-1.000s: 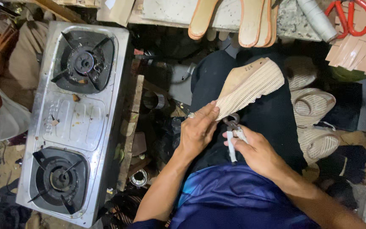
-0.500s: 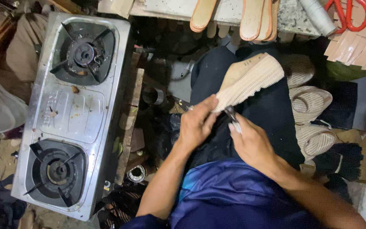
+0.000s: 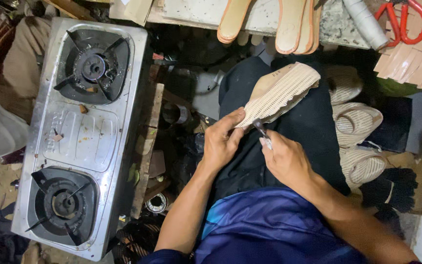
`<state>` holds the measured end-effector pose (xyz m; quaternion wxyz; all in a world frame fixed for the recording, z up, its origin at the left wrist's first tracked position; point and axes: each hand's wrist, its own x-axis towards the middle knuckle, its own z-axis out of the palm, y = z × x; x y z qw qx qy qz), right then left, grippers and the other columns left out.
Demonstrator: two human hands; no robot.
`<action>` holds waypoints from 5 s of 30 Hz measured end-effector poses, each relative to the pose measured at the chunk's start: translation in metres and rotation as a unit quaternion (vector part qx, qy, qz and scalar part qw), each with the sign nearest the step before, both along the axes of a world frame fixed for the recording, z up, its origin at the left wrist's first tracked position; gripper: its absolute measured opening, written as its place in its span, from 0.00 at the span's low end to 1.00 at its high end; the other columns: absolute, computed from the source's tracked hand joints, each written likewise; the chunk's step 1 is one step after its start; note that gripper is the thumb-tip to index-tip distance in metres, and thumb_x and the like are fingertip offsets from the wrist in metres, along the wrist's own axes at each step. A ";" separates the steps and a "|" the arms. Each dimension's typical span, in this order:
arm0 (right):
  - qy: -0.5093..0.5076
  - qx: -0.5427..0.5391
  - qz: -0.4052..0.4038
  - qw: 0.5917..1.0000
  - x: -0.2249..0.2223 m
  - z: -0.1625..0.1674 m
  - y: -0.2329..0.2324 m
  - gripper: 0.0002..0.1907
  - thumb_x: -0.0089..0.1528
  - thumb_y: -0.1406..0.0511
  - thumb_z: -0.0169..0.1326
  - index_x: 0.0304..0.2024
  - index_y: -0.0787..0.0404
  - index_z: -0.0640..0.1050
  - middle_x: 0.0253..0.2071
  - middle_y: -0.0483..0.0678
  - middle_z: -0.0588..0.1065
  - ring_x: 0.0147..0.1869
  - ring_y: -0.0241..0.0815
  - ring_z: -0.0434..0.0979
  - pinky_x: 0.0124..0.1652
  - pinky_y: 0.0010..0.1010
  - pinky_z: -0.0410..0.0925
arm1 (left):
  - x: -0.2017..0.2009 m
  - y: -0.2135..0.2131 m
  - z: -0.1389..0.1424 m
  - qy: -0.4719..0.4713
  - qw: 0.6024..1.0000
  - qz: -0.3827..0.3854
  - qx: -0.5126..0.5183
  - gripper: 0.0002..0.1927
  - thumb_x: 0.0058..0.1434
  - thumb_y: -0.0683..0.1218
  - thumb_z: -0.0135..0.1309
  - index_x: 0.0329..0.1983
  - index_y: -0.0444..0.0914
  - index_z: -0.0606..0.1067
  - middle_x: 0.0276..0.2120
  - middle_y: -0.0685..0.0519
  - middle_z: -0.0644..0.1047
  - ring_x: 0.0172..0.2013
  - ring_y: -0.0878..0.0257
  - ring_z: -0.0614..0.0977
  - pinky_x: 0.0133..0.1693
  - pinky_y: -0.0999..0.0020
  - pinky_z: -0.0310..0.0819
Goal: The person sits on the floor holding a woven shoe upper on their lap and trims excess woven material from its edge with a blade. They then apply glue to the insole area of the upper and press a strap piece onto the shoe.
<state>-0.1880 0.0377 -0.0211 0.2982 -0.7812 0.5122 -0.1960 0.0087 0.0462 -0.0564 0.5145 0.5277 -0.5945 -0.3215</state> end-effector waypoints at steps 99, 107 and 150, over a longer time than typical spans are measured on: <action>-0.130 0.482 -0.083 0.863 -0.107 0.118 -0.029 0.25 0.63 0.56 0.49 0.59 0.60 0.77 0.50 0.47 0.82 0.48 0.38 0.86 0.45 0.35 0.78 | -0.072 -0.035 0.094 0.166 0.963 -0.157 0.147 0.22 0.62 0.38 0.55 0.60 0.31 0.75 0.44 0.50 0.83 0.43 0.69 0.81 0.48 0.72 0.77; -0.060 0.528 0.036 0.846 -0.147 0.130 -0.038 0.17 0.66 0.59 0.48 0.54 0.57 0.76 0.47 0.45 0.79 0.50 0.37 0.82 0.48 0.36 0.76 | -0.093 -0.020 0.110 0.080 0.973 -0.195 0.093 0.21 0.60 0.37 0.54 0.58 0.33 0.76 0.42 0.48 0.82 0.36 0.67 0.82 0.40 0.71 0.78; 0.065 0.287 -0.060 0.954 -0.080 0.105 -0.027 0.17 0.65 0.56 0.50 0.31 0.63 0.75 0.17 0.52 0.74 0.19 0.48 0.77 0.24 0.41 0.69 | -0.060 -0.084 0.093 -0.025 0.957 -0.236 0.168 0.11 0.63 0.41 0.52 0.46 0.32 0.77 0.37 0.44 0.84 0.37 0.56 0.88 0.41 0.65 0.80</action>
